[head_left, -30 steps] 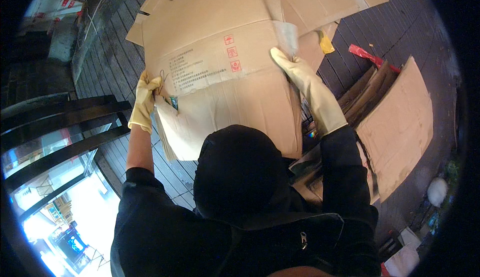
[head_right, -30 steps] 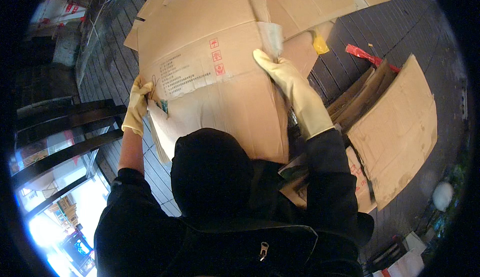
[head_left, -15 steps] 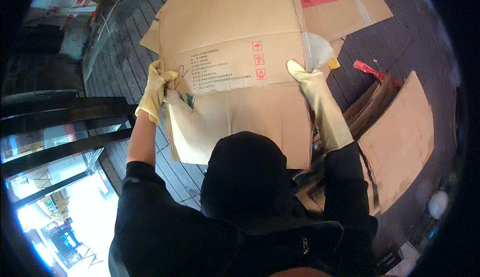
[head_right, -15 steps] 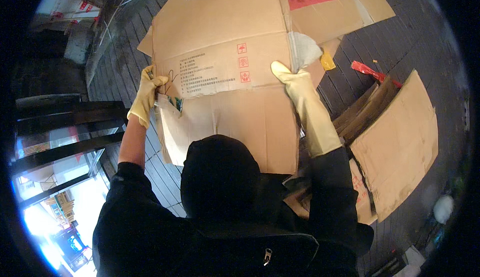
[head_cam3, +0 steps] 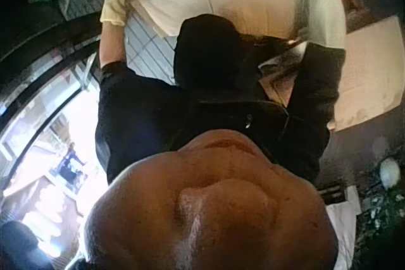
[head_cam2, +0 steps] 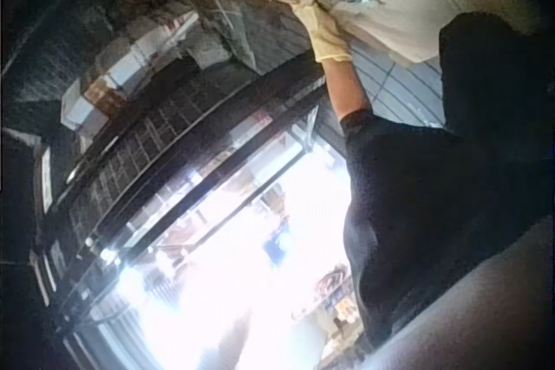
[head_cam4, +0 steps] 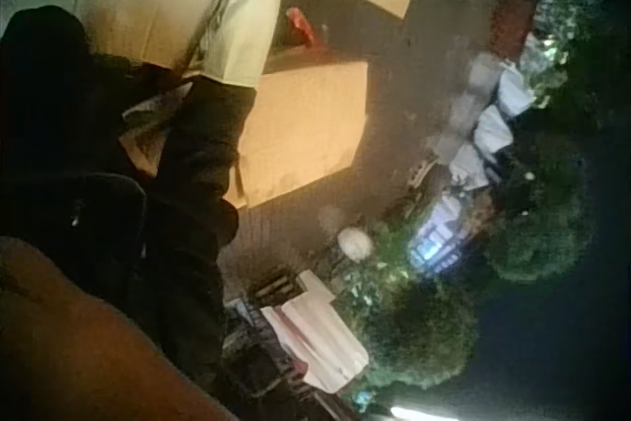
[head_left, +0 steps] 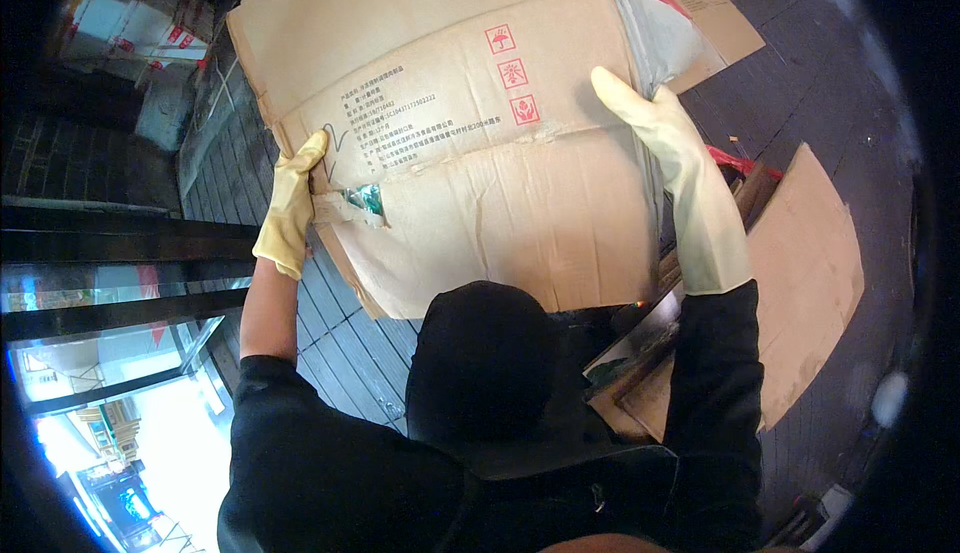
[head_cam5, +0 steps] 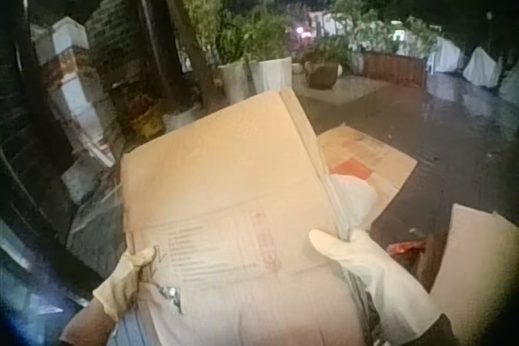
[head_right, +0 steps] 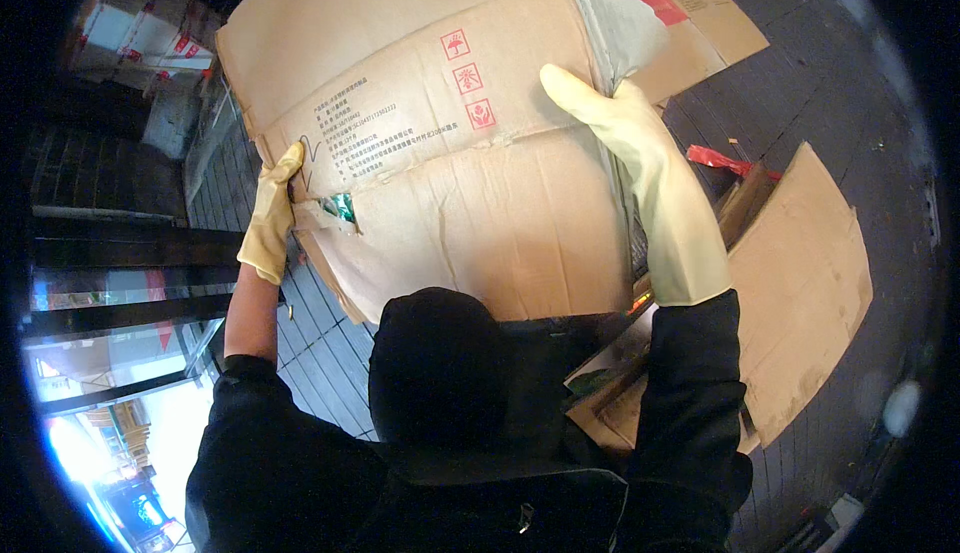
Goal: The person sits on a tiled floor and folds flat cardboard pieces by hand. They repeatedly pick up cardboard sheets, fold them in half, and place them into a growing stack.
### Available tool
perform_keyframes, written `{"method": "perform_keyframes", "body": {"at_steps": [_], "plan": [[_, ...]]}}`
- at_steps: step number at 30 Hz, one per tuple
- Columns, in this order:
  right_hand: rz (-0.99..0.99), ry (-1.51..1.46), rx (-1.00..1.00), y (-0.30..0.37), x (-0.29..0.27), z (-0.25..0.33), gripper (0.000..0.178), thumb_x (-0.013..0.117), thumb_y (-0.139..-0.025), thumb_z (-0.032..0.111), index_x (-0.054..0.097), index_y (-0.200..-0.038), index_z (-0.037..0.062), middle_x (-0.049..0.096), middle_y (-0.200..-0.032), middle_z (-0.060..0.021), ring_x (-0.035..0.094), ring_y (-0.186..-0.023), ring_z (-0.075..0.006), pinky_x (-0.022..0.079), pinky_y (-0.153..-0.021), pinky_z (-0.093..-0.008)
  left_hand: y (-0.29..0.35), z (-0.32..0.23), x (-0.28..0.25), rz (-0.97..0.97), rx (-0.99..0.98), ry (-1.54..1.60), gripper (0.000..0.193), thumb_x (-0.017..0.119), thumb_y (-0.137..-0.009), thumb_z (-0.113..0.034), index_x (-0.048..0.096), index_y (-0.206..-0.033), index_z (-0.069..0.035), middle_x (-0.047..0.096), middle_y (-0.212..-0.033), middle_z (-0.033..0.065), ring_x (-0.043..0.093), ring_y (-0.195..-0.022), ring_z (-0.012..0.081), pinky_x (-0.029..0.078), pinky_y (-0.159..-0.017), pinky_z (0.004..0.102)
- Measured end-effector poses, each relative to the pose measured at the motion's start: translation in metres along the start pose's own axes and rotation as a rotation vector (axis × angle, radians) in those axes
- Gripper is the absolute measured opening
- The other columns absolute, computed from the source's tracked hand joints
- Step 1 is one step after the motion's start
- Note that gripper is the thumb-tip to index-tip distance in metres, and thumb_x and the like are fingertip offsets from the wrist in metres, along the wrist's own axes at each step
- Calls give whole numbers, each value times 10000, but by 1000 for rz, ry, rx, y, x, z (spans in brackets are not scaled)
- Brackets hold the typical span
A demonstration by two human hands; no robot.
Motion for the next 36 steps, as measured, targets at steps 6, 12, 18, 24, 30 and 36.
{"method": "perform_keyframes", "body": {"at_steps": [6, 12, 18, 24, 30, 36], "plan": [[-312, 574, 138, 13, -7, 18, 835, 992, -842, 507, 738, -1368, -90, 801, -1261, -236, 782, -1093, -310, 606, -986, -424, 3, -6, 5, -27, 108, 86, 373, 789, -1049, -107, 709, -1384, 36, 798, -1244, 154, 811, -1051, 269, 695, -938, 420], [-212, 634, 171, 30, -2, 53, 921, 929, -826, 676, 747, -1337, -68, 787, -1273, -264, 759, -1163, -362, 589, -1031, -477, 6, 28, -18, 48, -54, 13, 590, 776, -1084, -341, 616, -1537, 1, 738, -1413, 159, 714, -1315, 273, 573, -1184, 466], [-279, 845, -74, 21, 25, 139, 1071, 860, -814, 795, 694, -1431, -65, 797, -1256, -276, 790, -1158, -397, 628, -992, -511, -20, -65, 8, 176, 236, -22, 719, 749, -1093, -444, 553, -1621, 4, 652, -1551, 185, 629, -1437, 311, 479, -1281, 495], [-424, 906, -187, 97, -64, 232, 1042, 865, -864, 736, 658, -1500, -63, 805, -1269, -264, 820, -1102, -358, 673, -935, -461, -36, -181, 156, 408, 227, -97, 770, 715, -1121, -466, 495, -1675, 21, 560, -1671, 170, 604, -1487, 272, 513, -1256, 431], [-841, 892, -73, 292, -202, 269, 975, 862, -919, 676, 644, -1524, -58, 803, -1291, -263, 828, -1090, -340, 685, -931, -428, 26, -153, 394, 850, 352, -51, 624, 697, -1129, -382, 586, -1612, -3, 680, -1546, 174, 719, -1335, 289, 669, -1072, 405], [-1255, 774, 35, 469, -373, 199, 896, 897, -958, 560, 627, -1556, -50, 794, -1348, -256, 805, -1194, -322, 651, -1052, -410, 150, -29, 542, 1153, 263, -118, 530, 715, -1131, -317, 654, -1527, 30, 750, -1420, 126, 758, -1232, 189, 691, -937, 372]]}}
Point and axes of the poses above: each hand's wrist, its own y-axis away from the middle knuckle, its own x-axis out of the palm, z = x × y, the point moved 7 cm from there along -y, towards the middle knuckle
